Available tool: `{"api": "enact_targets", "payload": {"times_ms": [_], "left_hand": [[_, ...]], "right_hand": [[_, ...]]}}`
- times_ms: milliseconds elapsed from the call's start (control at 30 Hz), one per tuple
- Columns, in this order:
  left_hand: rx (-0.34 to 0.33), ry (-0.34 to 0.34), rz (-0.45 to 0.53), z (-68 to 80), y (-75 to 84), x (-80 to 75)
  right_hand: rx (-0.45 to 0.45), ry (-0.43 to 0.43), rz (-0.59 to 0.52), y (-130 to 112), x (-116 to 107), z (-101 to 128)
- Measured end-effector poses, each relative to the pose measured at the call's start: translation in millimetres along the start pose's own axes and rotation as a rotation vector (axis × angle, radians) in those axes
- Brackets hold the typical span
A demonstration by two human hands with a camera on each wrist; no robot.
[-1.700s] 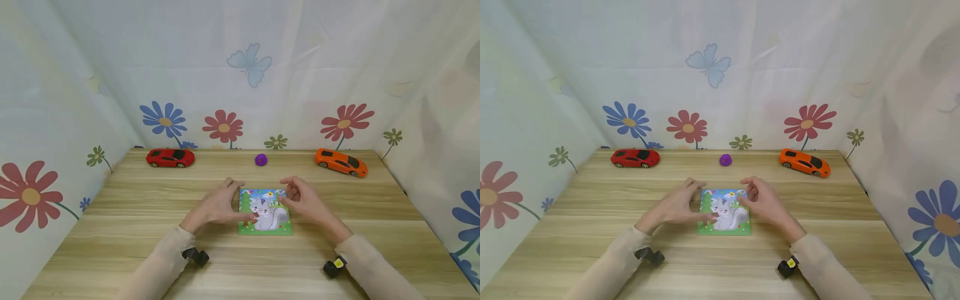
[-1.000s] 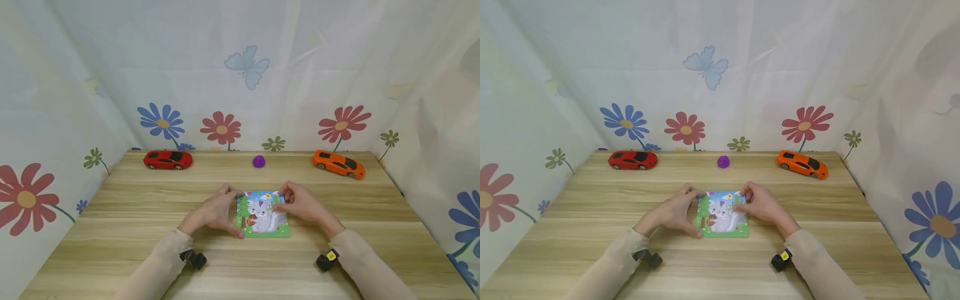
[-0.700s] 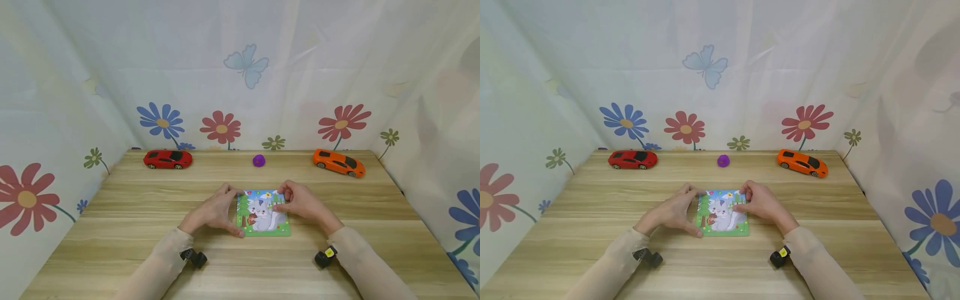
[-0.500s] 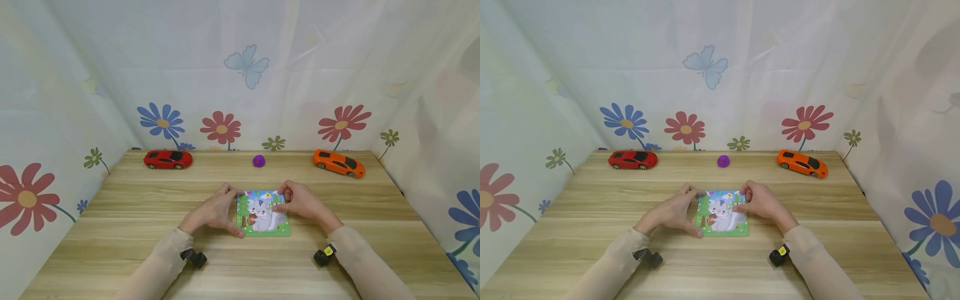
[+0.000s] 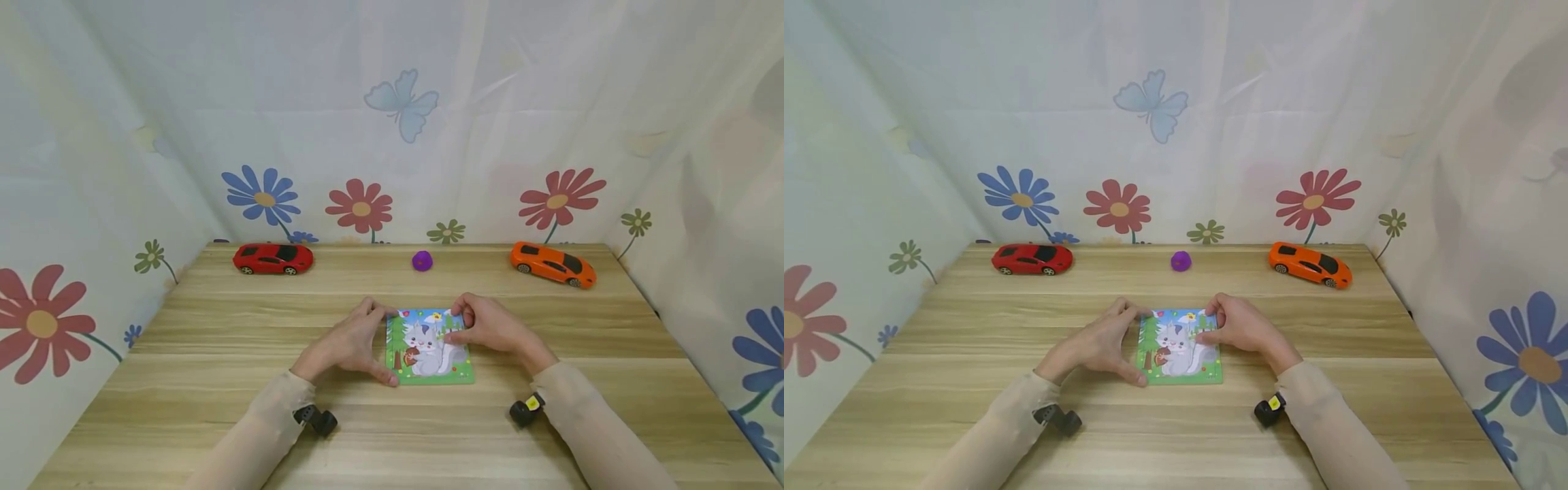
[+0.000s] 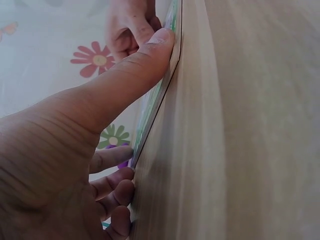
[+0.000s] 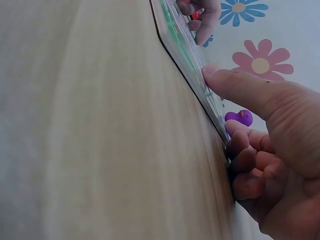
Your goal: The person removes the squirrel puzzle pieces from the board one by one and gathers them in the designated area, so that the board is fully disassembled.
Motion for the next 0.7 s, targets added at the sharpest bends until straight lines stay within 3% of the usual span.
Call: {"api": "enact_targets", "payload": {"times_ms": [700], "left_hand": [[-0.005,0.009,0.000,-1.7,-1.3,0.0]], "right_hand": [[0.004,-0.042,0.058,-6.6,-2.3,-5.3]]}}
Point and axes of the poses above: each hand's wrist, its own z-axis away from the middle knuckle, its own x-axis out of the palm, y = z × x, the point moved 6 cm from there along -z, towards the middle knuckle, and after that the axes turned 9 degrees about -z, right-handed, at the moved point
